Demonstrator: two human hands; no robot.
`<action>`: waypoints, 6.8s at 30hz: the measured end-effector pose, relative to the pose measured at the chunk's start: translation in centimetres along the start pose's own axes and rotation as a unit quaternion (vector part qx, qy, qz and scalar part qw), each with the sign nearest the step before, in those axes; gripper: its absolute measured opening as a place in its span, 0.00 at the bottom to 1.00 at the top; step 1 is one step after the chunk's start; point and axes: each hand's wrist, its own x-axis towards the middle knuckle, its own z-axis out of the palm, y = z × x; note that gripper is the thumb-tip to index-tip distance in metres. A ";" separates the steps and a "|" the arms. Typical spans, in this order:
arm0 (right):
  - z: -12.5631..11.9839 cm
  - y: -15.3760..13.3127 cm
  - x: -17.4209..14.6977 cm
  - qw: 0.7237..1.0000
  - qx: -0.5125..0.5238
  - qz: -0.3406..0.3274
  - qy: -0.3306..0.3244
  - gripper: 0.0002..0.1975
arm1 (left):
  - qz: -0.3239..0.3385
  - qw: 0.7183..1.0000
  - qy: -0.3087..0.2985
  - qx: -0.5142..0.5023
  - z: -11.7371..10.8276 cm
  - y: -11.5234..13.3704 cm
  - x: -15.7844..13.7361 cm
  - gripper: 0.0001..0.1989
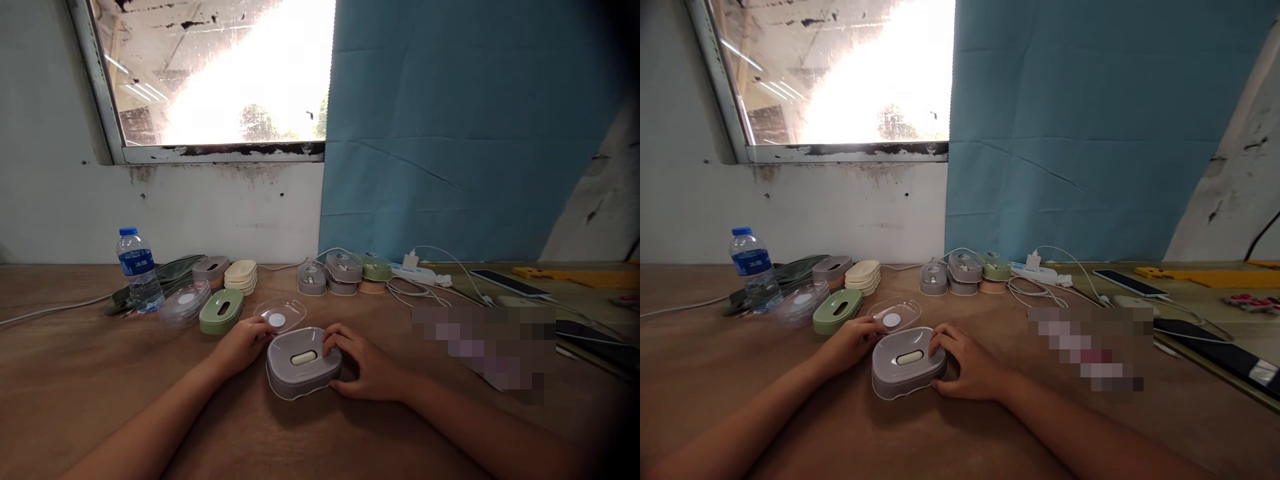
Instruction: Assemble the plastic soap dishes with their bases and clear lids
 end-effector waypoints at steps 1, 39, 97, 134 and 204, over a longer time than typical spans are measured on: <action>0.0 0.0 0.0 1.000 -0.003 0.000 0.002 0.17 | 0.012 0.999 0.010 0.036 -0.3 0.1 0.0 0.12; 0.4 -0.3 -0.1 0.999 0.004 0.045 0.026 0.27 | -0.012 0.914 0.263 0.310 -7.5 -3.0 -2.6 0.13; 0.4 0.7 -0.1 0.991 0.053 0.118 -0.029 0.32 | 0.118 0.986 0.121 0.000 -0.7 1.1 -0.9 0.12; 0.1 0.4 -0.2 0.992 0.003 0.103 -0.079 0.23 | -0.080 0.973 0.132 0.172 -5.5 -6.2 -1.6 0.15; -0.3 -0.1 -0.2 0.994 0.004 0.081 -0.071 0.21 | -0.064 0.980 0.067 0.174 -5.3 -7.1 -1.9 0.23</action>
